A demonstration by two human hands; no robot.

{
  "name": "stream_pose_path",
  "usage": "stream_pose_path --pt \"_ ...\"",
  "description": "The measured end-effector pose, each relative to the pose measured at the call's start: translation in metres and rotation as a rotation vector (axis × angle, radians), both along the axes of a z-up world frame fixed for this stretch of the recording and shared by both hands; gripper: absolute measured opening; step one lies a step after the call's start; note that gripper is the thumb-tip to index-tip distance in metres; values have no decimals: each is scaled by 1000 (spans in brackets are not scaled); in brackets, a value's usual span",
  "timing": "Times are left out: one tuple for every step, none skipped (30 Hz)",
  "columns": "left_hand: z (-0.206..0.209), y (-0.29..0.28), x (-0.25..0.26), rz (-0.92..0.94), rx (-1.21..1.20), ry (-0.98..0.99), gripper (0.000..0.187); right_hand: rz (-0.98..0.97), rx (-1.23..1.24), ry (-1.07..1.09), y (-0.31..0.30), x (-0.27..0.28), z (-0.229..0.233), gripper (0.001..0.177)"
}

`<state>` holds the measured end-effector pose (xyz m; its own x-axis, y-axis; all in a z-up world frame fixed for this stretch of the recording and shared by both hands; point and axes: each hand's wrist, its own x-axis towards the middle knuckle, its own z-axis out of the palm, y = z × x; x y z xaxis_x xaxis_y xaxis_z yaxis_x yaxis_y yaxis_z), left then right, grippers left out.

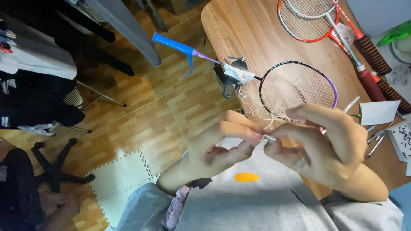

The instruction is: Weaving a string through the grommets of a badminton racket frame held in a tensioner.

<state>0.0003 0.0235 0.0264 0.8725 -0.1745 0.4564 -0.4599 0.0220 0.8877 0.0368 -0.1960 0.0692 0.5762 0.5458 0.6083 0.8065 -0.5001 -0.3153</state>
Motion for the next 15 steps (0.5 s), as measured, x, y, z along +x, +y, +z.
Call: stream_pose_path --pt "-3 -1 -1 -2 0 0 21 -2 0 0 -1 1 -2 18" --pt "-7 -1 -3 4 -73 48 19 -25 -40 21 -2 2 -3 17" --pt "-10 -2 -4 11 -145 97 17 -47 -79 43 -3 3 -5 17" --pt "-9 -1 -2 7 -145 96 17 -51 -79 42 -4 5 -4 17" --pt "-8 0 0 22 -139 75 17 -18 -51 96 -6 6 -4 17" --pt "-7 1 3 40 -133 54 17 18 -22 150 -8 8 -3 18" --pt "-11 0 2 39 -133 53 17 17 -21 149 -14 9 -3 18" --pt "-15 -1 0 -2 -290 150 15 51 20 282 -20 9 -3 19" --pt "-19 -1 -3 -43 -447 246 13 85 62 416 -26 10 -4 20" --pt "-24 -3 -2 -44 -447 247 13 84 61 417 -31 10 -2 20" --pt "-28 -6 -1 -37 -518 292 12 156 147 512 -37 10 -1 16" --pt "-33 -8 -1 -31 -589 338 10 228 234 606 -43 10 0 14" --pt "-36 -7 1 -34 -590 340 10 224 234 608 -52 2 -4 14" --pt "-39 -6 2 -6 -595 390 10 215 316 769 -61 -6 -9 15" --pt "-42 -4 3 21 -599 440 9 204 398 929 -71 -14 -13 18"
